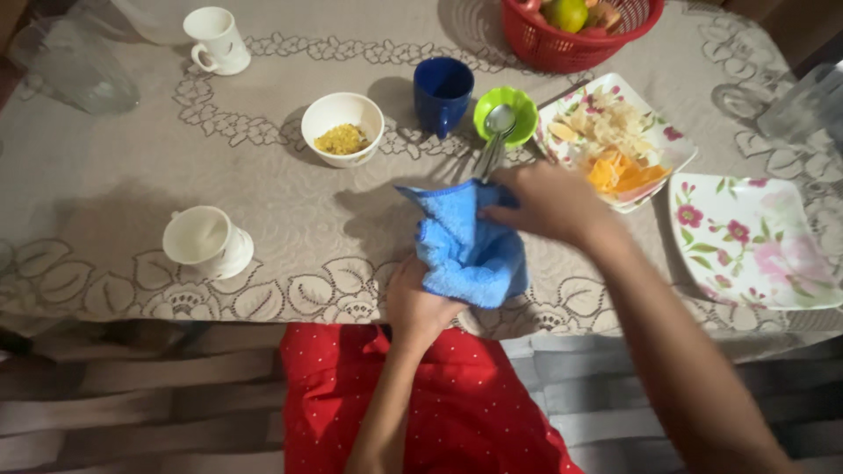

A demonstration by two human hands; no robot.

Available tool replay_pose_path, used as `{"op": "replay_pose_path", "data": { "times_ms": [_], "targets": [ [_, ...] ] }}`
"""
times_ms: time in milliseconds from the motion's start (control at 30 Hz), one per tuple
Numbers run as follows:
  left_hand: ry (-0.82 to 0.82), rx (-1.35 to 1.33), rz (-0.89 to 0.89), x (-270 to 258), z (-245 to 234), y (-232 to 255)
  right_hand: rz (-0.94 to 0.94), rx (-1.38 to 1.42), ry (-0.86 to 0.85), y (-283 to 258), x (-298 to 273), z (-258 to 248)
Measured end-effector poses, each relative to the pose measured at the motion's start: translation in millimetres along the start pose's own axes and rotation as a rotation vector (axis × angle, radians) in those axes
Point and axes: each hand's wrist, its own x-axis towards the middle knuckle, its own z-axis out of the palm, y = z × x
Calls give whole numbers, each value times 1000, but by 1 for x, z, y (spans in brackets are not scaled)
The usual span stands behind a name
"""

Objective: The person dries a white cup, a floral plate, and a clear glass using a blue cloth. They wipe each item thoroughly and place them back on the table.

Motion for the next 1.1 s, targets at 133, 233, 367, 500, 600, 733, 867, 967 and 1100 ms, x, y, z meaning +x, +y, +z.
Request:
{"op": "replay_pose_path", "data": {
  "times_ms": [133, 233, 367, 500, 600, 733, 867, 967, 1100],
  "targets": [
    [22, -24, -32, -3, 7, -3, -230, -71, 327, -12, -22, 25],
    [-1, 24, -52, -4, 9, -7, -361, -67, 378, -21, -31, 34],
    [-27, 57, -61, -5, 11, -9, -386, 107, 203, -25, -38, 37],
    [-103, 96, -112, -5, 13, -11, -447, 147, 201, -30, -38, 43],
    [-88, 93, -130, -9, 15, -14, -365, -42, -141, -40, -30, 48],
    [-17, -6, -71, -10, 16, -18, -282, -101, -400, -48, -17, 45],
    [-14, 13, -78, -8, 14, -12, -343, 24, -365, -39, -20, 41],
    [-32, 10, -85, -5, 4, -3, -333, 274, -218, -16, -17, 40],
    [-40, -76, -144, 1, -2, 10, -140, 649, 443, 44, 25, 44]
  ]
}}
